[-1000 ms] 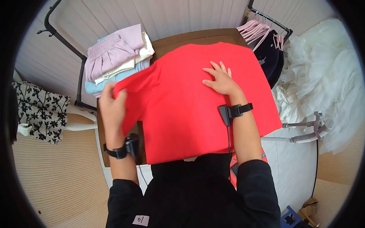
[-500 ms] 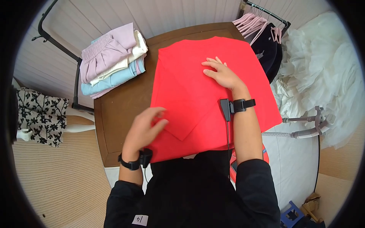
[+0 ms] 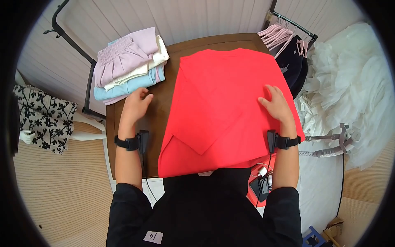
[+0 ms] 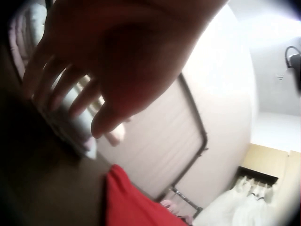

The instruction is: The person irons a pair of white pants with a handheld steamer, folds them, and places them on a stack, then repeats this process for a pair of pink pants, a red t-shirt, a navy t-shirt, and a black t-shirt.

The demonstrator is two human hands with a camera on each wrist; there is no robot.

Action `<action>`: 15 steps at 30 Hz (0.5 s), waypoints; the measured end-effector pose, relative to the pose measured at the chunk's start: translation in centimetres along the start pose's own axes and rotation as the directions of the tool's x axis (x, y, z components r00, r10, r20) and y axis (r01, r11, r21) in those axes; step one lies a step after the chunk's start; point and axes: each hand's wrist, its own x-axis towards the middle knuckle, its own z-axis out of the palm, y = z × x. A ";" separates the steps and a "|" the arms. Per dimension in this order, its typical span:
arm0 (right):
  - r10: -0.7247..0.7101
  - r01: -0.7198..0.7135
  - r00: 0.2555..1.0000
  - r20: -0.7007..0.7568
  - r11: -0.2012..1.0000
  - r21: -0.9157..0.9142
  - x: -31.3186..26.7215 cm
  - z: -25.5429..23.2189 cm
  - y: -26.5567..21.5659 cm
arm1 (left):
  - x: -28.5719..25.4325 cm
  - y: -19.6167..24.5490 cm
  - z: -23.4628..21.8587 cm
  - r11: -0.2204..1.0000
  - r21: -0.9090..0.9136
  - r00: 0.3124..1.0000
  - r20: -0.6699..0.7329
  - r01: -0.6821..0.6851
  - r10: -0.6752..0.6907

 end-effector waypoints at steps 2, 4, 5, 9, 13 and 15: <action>0.033 -0.033 0.999 0.026 0.999 -0.035 -0.9 0.5 -0.2 | 1.9 -3.0 1.3 1.000 0.021 0.997 -0.073 0.006 -0.005; 0.109 -0.093 0.992 0.069 0.975 -0.203 -1.5 0.9 -1.8 | 3.2 -4.7 2.0 0.994 0.102 0.991 -0.133 0.049 -0.035; 0.131 -0.113 0.985 0.110 0.981 -0.160 -1.3 1.0 -1.7 | 3.7 -5.1 2.2 0.988 0.143 0.989 -0.145 0.058 -0.037; 0.161 -0.141 0.978 0.135 0.979 -0.149 -1.3 1.0 -2.6 | 5.0 -5.8 2.7 0.982 0.173 0.986 -0.158 0.073 -0.045; 0.162 -0.145 0.975 0.151 0.982 -0.122 -1.1 1.2 -2.6 | 6.1 -6.6 3.3 0.980 0.195 0.977 -0.215 0.034 0.009; 0.155 -0.142 0.978 0.141 0.985 -0.100 -1.2 0.9 -2.4 | 6.2 -7.1 3.4 0.980 0.200 0.970 -0.237 -0.003 0.052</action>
